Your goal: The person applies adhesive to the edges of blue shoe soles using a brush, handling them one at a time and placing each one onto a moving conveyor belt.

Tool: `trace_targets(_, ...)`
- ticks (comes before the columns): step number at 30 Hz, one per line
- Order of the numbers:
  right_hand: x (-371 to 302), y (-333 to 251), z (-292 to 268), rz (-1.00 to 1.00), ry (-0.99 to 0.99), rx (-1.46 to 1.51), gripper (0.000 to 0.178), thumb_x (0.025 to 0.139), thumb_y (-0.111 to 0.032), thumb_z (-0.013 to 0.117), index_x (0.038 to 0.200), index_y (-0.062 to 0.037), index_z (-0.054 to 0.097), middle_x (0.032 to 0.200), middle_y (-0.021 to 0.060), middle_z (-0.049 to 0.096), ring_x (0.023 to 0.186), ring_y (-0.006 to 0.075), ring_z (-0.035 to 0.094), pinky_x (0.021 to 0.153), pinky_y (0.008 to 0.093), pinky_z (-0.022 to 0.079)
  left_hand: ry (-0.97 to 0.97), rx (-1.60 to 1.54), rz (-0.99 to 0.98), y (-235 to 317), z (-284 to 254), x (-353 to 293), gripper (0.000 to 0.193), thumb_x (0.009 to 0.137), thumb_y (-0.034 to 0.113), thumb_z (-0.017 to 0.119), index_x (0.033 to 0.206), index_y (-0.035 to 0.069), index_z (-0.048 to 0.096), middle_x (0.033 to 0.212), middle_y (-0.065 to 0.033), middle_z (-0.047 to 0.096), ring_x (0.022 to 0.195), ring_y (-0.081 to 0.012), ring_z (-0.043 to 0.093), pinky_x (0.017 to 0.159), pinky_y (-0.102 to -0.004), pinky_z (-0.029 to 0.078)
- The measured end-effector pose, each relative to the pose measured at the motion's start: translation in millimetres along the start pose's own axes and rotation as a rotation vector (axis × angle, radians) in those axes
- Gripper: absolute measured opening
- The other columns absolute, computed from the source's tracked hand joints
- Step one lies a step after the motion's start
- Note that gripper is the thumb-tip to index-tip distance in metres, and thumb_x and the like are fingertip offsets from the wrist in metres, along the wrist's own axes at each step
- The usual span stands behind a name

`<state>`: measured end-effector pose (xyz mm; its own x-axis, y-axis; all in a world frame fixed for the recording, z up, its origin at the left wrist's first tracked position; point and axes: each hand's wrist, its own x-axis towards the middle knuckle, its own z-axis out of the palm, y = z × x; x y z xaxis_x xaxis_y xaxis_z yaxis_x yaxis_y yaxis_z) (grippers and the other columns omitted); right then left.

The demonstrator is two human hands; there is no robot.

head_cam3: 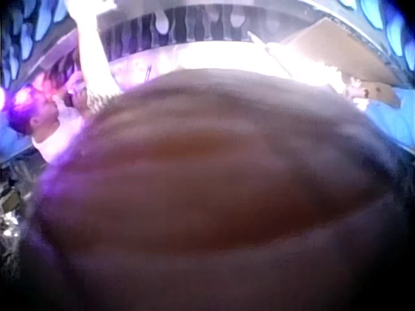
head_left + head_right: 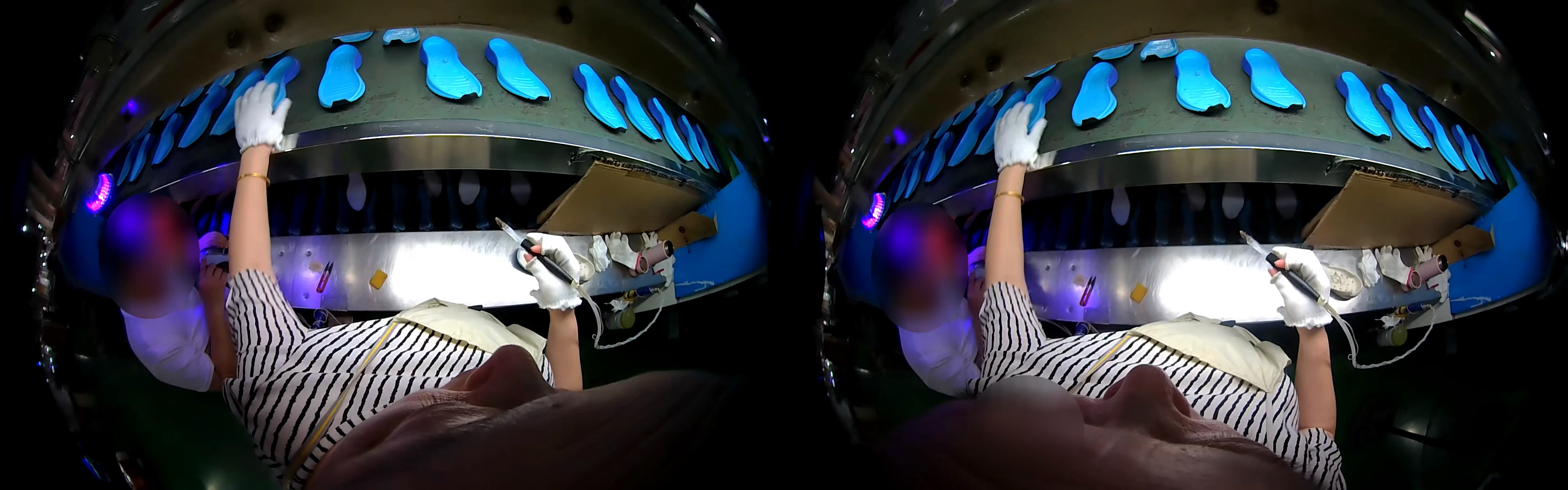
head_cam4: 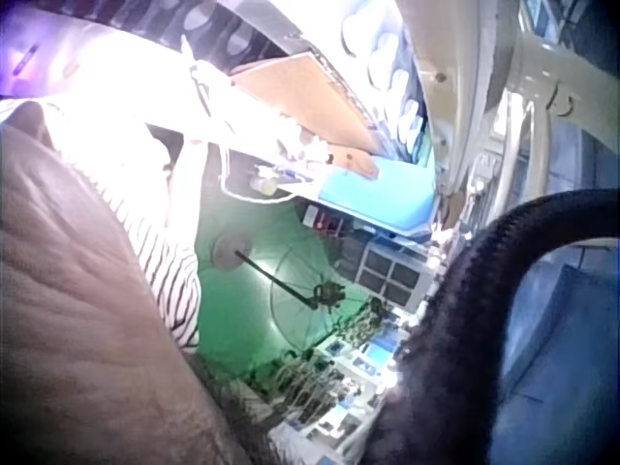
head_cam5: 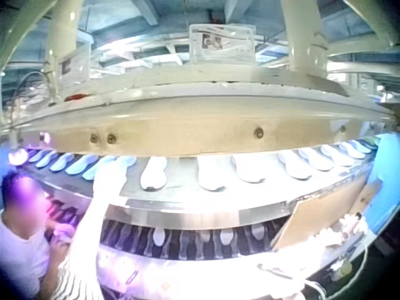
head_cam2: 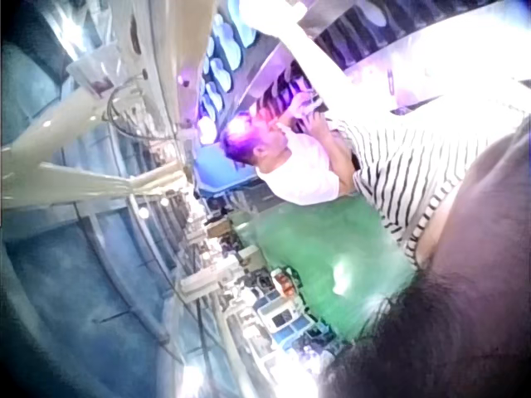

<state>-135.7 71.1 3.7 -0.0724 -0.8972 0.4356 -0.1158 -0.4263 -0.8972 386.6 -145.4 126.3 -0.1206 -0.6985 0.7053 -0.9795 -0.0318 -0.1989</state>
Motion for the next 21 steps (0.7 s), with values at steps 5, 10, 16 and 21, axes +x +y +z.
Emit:
trace_targets(5, 3, -19, -6, -0.058, 0.037, -0.134, 0.019, 0.074, 0.011, 0.068, 0.087, -0.0030, 0.063, 0.098, 0.0104, 0.065, 0.085, 0.0178, 0.062, 0.075, 0.0287, 0.051, -0.076, -0.659, 0.399, 87, 16, 2, 0.037, 0.082, 0.027, 0.068, 0.114, 0.009, 0.065, 0.120, -0.0102, 0.063, 0.115, -0.0299, 0.055, 0.101, -0.0388, 0.042)
trace_targets(10, 21, -61, -5, 0.019, -0.203, 0.054, 0.025, 0.068, 0.013, 0.065, 0.088, -0.0014, 0.064, 0.089, 0.0120, 0.066, 0.082, 0.0236, 0.063, 0.074, 0.0298, 0.050, -0.183, -0.600, 0.024, 100, -16, -11, 0.019, 0.081, 0.024, 0.068, 0.091, 0.008, 0.071, 0.097, -0.0106, 0.067, 0.097, -0.0285, 0.061, 0.087, -0.0371, 0.048)
trace_targets(16, 12, -63, -32, 0.332, -0.231, 0.211, 0.011, 0.071, 0.003, 0.062, 0.080, 0.0007, 0.057, 0.075, 0.0058, 0.056, 0.070, 0.0148, 0.052, 0.065, 0.0267, 0.042, 0.227, -1.245, -0.159, 151, -55, -38, 0.014, 0.091, 0.012, 0.063, 0.100, 0.002, 0.063, 0.108, -0.0099, 0.065, 0.101, -0.0190, 0.060, 0.095, -0.0312, 0.044)
trace_targets(21, 0, -38, -55, -0.175, -0.015, -0.068, 0.016, 0.081, 0.009, 0.067, 0.090, -0.0035, 0.063, 0.091, 0.0065, 0.065, 0.084, 0.0131, 0.061, 0.076, 0.0258, 0.049, 0.707, -1.973, -0.441, 158, -137, -52, 0.047, 0.099, 0.037, 0.039, 0.078, 0.000, 0.060, 0.093, -0.0171, 0.064, 0.081, -0.0215, 0.057, 0.074, -0.0315, 0.049)
